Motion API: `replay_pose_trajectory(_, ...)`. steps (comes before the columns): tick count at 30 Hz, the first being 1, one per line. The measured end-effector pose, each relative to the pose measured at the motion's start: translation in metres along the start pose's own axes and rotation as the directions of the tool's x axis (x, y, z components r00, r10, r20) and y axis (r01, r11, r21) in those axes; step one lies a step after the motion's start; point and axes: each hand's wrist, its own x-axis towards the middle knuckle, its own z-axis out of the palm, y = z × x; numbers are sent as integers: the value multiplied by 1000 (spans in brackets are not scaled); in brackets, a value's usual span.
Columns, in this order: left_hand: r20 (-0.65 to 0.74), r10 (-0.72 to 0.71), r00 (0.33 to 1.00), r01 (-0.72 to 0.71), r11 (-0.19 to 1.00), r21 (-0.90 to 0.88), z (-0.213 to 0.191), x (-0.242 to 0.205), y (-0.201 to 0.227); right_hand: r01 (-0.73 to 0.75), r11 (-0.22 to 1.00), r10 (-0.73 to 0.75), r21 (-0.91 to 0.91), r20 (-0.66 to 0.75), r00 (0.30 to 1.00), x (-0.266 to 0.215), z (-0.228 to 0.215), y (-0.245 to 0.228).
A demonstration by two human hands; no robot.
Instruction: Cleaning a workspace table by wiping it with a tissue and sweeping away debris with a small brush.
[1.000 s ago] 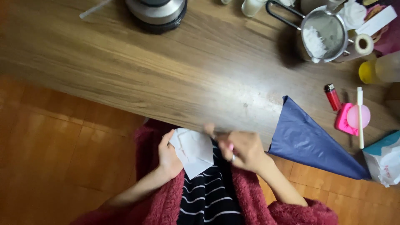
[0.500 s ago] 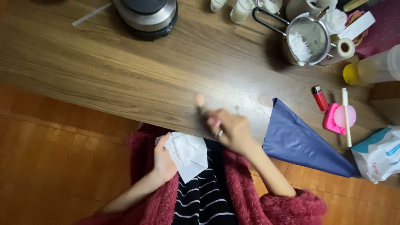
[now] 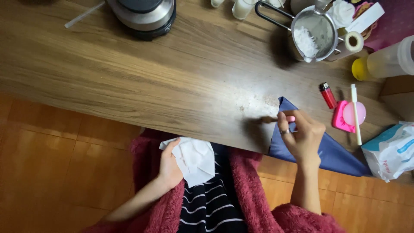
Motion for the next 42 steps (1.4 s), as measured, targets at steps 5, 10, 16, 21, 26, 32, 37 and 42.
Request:
replay_pose_trajectory(5,10,-66,998,65,996,65,-2,11,-7,14,998,-8,-67,95,995,-16,19,-5)
replay_pose_trajectory(10,1,-68,998,67,994,90,17,-7,-5,366,929,-367,54,27,930,-21,70,-57)
replay_pose_trajectory(16,-4,-35,999,35,995,94,20,-18,0,563,807,-564,180,-52,824,-21,102,-92)
replay_pose_trajectory(21,0,41,999,-41,999,17,8,0,-2,334,899,-345,283,-10,938,62,62,-105)
replay_pose_trajectory(26,-3,79,997,-79,996,29,-2,7,-3,125,959,-189,253,244,951,104,86,-79)
replay_pose_trajectory(32,5,6,1000,-6,999,37,-9,25,2,333,861,-452,385,277,848,52,84,-107)
replay_pose_trajectory(37,-17,-17,1000,17,1000,25,-2,3,-2,397,794,-552,460,273,788,25,52,-119)
replay_pose_trajectory(42,-35,-35,999,38,996,77,-11,5,-13,294,736,-441,610,102,892,6,31,-98)
